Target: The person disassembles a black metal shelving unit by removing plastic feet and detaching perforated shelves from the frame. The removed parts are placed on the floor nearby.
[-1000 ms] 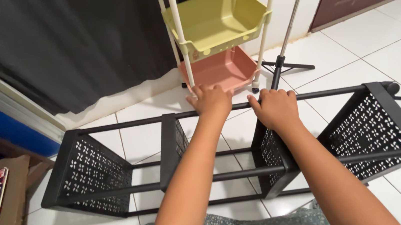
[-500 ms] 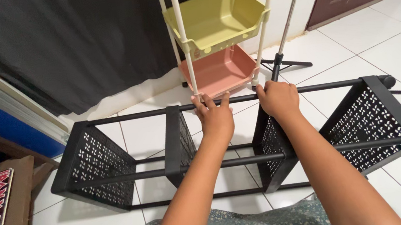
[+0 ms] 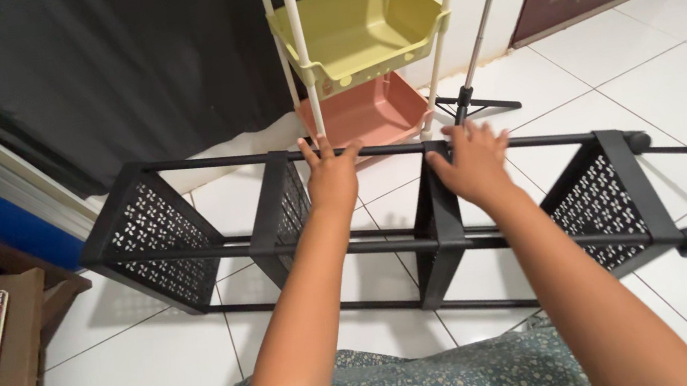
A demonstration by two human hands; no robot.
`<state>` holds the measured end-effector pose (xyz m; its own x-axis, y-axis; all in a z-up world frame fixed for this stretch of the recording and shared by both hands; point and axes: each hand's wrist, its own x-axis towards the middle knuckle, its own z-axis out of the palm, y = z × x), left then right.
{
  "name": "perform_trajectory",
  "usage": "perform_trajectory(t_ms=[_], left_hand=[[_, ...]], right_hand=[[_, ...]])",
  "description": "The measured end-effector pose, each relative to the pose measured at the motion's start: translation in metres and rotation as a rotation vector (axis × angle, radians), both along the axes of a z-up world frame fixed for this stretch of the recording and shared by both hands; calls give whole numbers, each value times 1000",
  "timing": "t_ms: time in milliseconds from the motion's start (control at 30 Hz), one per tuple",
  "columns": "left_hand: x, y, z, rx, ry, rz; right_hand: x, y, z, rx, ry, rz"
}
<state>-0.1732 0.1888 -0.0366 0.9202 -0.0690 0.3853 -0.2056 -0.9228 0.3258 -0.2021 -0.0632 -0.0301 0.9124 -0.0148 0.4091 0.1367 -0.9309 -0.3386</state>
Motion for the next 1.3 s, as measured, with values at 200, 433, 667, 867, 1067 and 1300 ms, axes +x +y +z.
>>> perform_trajectory(t_ms=[200,433,667,867,1067,1300], left_hand=[[19,14,-2,-15,12,19],[44,47,-7,65,1,-5],[63,61,0,84,-8,76],[10,-14,38,-24,-123,-41],[-77,-87,54,-147,-66,-368],[-110,-104,42,-103,27,-375]], right_hand=[[-49,-81,27,-240,94,-244],[-91,-123,39,-55,283,-347],[-102,-90,10,-236,108,-379],[-100,-68,12,-238,100,-383],[-102,-35,11,-231,-16,-356],[-95,7,10,-181,-92,-336]])
